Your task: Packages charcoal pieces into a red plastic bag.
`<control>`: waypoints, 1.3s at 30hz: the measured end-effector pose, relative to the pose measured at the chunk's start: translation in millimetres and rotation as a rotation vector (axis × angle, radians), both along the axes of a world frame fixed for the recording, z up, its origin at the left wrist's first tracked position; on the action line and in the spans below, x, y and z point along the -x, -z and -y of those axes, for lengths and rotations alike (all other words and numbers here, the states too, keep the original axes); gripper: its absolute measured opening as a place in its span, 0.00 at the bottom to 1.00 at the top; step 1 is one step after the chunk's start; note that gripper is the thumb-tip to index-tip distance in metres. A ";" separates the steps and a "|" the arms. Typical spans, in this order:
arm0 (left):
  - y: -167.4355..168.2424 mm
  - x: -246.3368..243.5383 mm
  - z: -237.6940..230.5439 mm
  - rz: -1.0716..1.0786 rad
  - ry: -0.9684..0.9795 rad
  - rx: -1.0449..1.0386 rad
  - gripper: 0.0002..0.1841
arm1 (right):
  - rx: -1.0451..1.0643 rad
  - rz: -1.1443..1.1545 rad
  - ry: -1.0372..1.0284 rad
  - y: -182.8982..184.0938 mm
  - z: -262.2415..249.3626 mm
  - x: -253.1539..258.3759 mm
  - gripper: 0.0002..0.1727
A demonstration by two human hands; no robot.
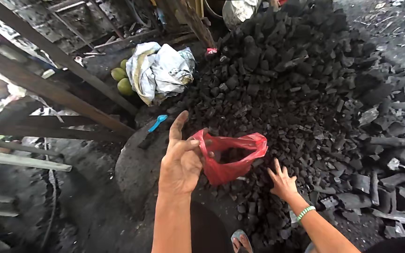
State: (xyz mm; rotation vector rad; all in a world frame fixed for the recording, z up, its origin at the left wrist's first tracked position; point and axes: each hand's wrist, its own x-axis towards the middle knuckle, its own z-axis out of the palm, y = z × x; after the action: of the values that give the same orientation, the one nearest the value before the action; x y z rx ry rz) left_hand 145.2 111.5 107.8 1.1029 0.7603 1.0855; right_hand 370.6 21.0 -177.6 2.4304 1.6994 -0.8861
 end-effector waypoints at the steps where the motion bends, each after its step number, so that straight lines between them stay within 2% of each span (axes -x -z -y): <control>1: 0.0 -1.1 -0.2 -0.002 0.004 0.005 0.33 | 0.006 -0.004 -0.019 0.1 7.7 -1.0 0.50; 4: 1.1 -2.3 -0.2 -0.018 0.010 0.004 0.35 | 0.039 -0.005 -0.066 2.9 25.2 -5.3 0.41; 9: 4.5 -6.7 -3.7 -0.055 0.013 0.009 0.36 | 0.058 -0.022 -0.014 9.8 14.4 -17.2 0.43; 14: 7.6 -10.0 -6.3 -0.073 0.079 0.037 0.35 | 0.026 -0.070 -0.062 13.4 31.7 -23.6 0.34; 17: 12.2 -10.1 -7.4 -0.116 0.142 0.067 0.37 | 0.006 -0.183 0.045 14.7 41.4 -41.4 0.34; 20: 14.6 -11.7 -7.4 -0.152 0.221 0.092 0.39 | -0.232 -0.510 0.278 -5.5 34.8 -58.8 0.28; 23: 15.1 -16.8 -3.5 -0.201 0.301 0.082 0.41 | -0.549 -1.017 0.507 -75.3 22.9 -57.6 0.23; 24: 14.5 -19.1 -2.2 -0.216 0.338 0.072 0.43 | -0.636 -1.180 0.503 -100.6 17.5 -53.7 0.23; 26: 15.2 -23.2 -0.9 -0.215 0.410 0.070 0.45 | -0.739 -1.449 0.322 -140.8 4.5 -42.8 0.24; 27: 15.4 -25.6 0.0 -0.206 0.433 0.073 0.45 | -0.744 -1.450 0.173 -155.5 -4.1 -35.3 0.25; 28: 15.4 -27.9 1.1 -0.194 0.449 0.077 0.44 | -0.720 -1.336 0.028 -167.8 -13.2 -25.2 0.24; 30: 15.3 -31.3 3.1 -0.181 0.462 0.094 0.44 | -0.583 -0.899 -0.228 -183.1 -31.4 -0.5 0.24; 32: 14.1 -31.7 4.5 -0.172 0.454 0.110 0.44 | -0.291 -0.408 -0.401 -193.8 -42.4 29.3 0.26; 33: 12.9 -31.1 5.0 -0.174 0.439 0.119 0.43 | -0.158 -0.280 -0.439 -198.1 -43.5 40.3 0.25; 34: 12.0 -30.6 4.7 -0.173 0.416 0.124 0.43 | -0.106 -0.240 -0.469 -200.8 -42.6 43.8 0.25; 35: 11.8 -29.2 3.7 -0.168 0.391 0.122 0.43 | -0.190 -0.260 -0.493 -200.4 -39.2 39.4 0.22; 36: 12.5 -27.2 2.1 -0.157 0.360 0.115 0.42 | -0.367 -0.330 -0.487 -196.2 -35.4 29.0 0.18; 37: 12.7 -25.1 0.5 -0.148 0.321 0.106 0.42 | -0.564 -0.463 -0.424 -189.8 -33.1 15.5 0.13; 39: 11.5 -20.7 -2.6 -0.096 0.243 0.084 0.40 | -0.876 -0.790 -0.072 -167.5 -34.9 -9.0 0.09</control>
State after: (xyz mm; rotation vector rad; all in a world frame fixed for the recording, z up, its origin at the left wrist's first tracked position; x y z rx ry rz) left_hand 165.9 114.1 96.3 1.1490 0.7200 0.7942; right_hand 379.6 55.8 -10.1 2.5923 2.9458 -1.4634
